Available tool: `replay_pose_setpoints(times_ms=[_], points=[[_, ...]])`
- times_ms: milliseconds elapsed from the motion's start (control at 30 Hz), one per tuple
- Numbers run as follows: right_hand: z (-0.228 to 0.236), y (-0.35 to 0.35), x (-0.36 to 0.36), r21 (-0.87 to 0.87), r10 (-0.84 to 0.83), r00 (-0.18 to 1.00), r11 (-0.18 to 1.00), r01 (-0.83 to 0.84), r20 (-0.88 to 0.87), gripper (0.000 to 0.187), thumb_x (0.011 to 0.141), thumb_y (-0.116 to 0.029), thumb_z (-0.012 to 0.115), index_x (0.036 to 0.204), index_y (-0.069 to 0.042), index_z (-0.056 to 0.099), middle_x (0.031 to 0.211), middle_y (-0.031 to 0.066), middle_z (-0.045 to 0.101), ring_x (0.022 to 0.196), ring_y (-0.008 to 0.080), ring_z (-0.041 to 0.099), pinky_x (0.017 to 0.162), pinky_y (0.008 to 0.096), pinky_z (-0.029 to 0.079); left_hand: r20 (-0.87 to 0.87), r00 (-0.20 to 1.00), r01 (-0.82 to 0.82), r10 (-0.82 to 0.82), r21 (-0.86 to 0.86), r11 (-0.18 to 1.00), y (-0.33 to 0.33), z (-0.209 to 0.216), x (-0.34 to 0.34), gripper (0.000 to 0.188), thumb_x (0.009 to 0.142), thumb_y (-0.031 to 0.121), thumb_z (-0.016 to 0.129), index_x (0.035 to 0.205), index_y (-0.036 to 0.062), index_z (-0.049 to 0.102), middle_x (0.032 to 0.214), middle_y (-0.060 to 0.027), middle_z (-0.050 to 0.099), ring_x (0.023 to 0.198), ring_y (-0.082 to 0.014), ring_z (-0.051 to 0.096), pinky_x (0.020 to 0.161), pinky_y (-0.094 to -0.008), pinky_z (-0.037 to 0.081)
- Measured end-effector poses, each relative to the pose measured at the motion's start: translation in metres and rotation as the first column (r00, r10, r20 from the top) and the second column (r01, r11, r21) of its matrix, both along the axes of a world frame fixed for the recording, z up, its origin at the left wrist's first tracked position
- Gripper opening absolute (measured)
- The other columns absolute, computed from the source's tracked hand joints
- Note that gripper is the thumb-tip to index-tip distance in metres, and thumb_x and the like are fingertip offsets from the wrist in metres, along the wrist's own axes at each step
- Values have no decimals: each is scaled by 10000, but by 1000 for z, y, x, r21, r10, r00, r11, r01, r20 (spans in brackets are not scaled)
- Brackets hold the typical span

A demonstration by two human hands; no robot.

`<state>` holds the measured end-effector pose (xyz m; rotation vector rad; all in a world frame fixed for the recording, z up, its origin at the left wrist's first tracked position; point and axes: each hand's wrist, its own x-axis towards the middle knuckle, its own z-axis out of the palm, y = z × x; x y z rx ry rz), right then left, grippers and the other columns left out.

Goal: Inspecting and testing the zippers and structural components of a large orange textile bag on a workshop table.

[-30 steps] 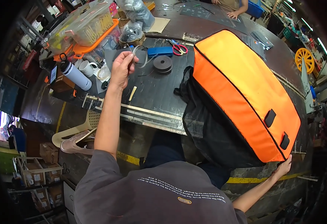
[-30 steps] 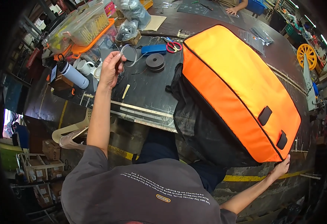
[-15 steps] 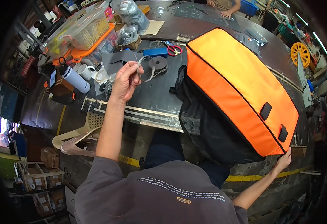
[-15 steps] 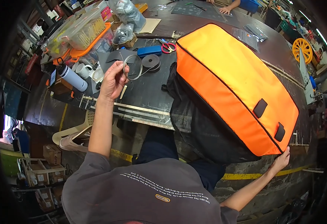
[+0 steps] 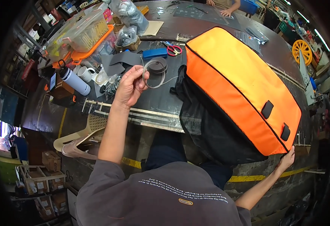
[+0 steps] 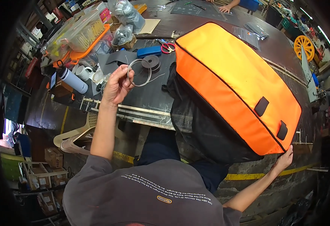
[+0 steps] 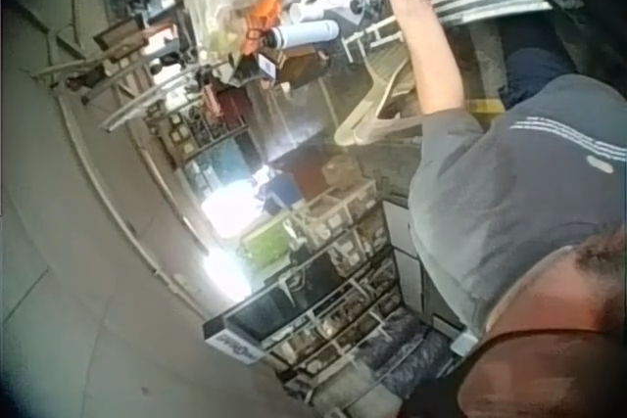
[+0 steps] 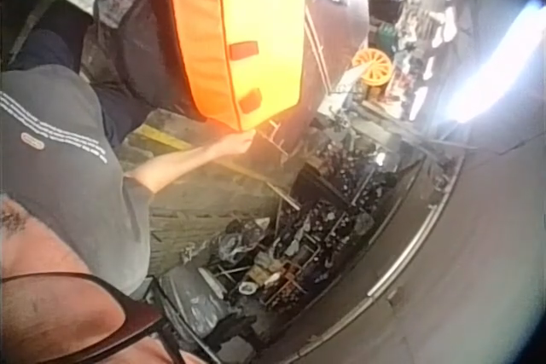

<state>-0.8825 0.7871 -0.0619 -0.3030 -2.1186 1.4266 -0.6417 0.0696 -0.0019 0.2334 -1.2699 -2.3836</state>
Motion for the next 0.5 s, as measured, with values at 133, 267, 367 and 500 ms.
replay_pose_setpoints(times_ms=[133,267,367,500], points=[[0,1,0,-17,9,1000,1000,-9,-26,438,1109,-359,671,1010,66,708,929,12,704,817,115,582,756,314,501,-44,996,84,-81,93,992,1,-1,3,114,1098,177,600,1139,77,635,954,-36,688,662,-73,524,617,-253,430],[-3,9,-1,-56,33,999,998,-32,11,412,1114,-349,667,982,40,703,923,-1,694,793,98,570,721,302,485,-86,989,136,-123,172,976,5,-2,4,108,1092,189,591,1119,86,613,916,-20,632,656,-77,454,629,-258,400],[-2,10,-2,-82,39,998,996,-35,49,407,1117,-345,664,972,34,699,921,-5,693,786,96,567,715,300,482,-102,985,155,-138,190,969,7,-1,6,105,1092,197,592,1091,93,601,892,-13,612,646,-79,436,636,-260,400],[0,1,0,-49,22,999,999,-21,24,407,1118,-343,661,975,35,700,922,-6,693,783,96,567,714,298,483,-147,975,196,-169,193,961,3,-7,9,120,1091,182,593,1156,84,619,905,-17,624,637,-75,455,644,-258,435]])
